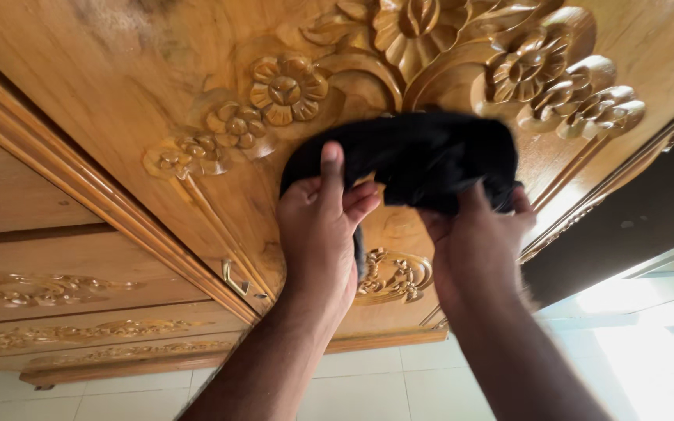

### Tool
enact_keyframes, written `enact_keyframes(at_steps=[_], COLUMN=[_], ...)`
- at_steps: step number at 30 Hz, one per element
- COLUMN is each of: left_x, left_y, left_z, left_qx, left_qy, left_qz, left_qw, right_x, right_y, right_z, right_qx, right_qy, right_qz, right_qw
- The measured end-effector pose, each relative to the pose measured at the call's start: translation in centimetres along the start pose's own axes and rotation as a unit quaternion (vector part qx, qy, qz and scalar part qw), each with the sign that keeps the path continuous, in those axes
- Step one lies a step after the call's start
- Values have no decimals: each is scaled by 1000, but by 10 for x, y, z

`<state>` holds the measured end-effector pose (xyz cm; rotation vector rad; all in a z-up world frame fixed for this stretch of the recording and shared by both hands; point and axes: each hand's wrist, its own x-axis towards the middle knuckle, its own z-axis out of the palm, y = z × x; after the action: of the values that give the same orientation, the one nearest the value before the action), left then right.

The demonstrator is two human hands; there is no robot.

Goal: The person wipes the surface of a wooden wardrobe with a black cloth. They clean the carved floral details and the flat panels of the wardrobe doors.

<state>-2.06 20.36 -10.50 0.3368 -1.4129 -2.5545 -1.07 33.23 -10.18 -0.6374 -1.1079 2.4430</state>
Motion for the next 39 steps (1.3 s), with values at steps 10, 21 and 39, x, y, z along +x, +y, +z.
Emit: enact_keyframes(at_steps=[10, 21, 39], left_x=[5, 14, 11], left_y=[-45, -24, 78], left_z=[-59, -58, -48], left_qx=[155, 146, 88], left_qy=[94, 43, -13], left_qz=[5, -114, 67], left_qw=[983, 982, 994], right_x=[-7, -8, -50], right_y=[72, 61, 4], right_z=[-20, -7, 66], right_qx=[-58, 7, 38], right_qy=[44, -9, -158], right_qz=[75, 87, 117], right_qw=[994, 996, 980])
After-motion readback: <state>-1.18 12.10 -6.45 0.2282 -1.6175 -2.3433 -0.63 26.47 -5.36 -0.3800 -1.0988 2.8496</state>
